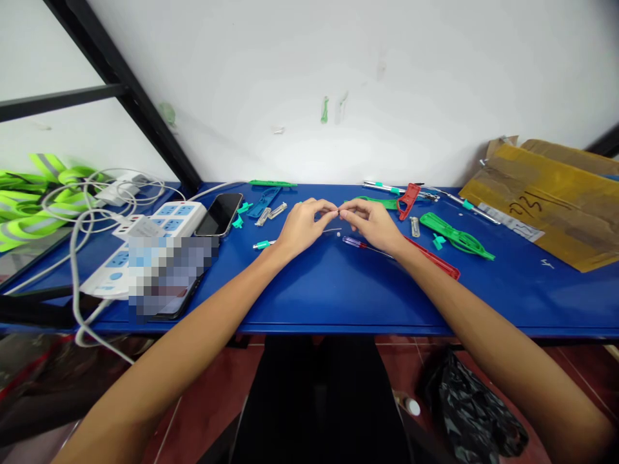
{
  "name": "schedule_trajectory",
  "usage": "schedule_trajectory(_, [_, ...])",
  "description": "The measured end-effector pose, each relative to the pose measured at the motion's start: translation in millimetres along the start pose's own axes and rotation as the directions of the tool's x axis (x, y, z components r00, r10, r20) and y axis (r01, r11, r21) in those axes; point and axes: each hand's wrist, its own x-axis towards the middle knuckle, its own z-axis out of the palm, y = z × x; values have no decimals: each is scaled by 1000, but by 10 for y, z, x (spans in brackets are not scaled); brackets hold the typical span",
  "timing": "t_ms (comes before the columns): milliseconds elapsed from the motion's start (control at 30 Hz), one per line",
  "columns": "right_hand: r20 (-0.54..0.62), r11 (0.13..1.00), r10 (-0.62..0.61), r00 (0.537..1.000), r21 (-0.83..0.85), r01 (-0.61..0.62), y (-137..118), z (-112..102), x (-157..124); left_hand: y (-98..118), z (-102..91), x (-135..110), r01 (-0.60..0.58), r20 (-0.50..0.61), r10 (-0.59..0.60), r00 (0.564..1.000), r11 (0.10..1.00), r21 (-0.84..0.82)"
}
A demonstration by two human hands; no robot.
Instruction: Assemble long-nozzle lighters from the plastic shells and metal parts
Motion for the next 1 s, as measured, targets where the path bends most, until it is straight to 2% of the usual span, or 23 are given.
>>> schedule_trajectory(200, [-21, 997, 29, 999, 66, -27, 29, -41, 18, -2, -23, 23, 51, 17, -50, 999, 993, -107])
schedule_trajectory(567, [-62, 985, -58, 996, -165, 47, 77, -124, 45, -15, -59, 22, 48, 10, -47, 999, 999, -25])
schedule_trajectory(767, [-15, 949, -159, 987, -277, 149, 15, -153, 23, -24, -65, 26, -62, 84, 57, 995, 997, 55])
schedule_trajectory(1000, [-11, 948, -148, 989, -288, 138, -14, -133, 0, -48, -52, 39, -120, 96, 111, 989, 988, 92])
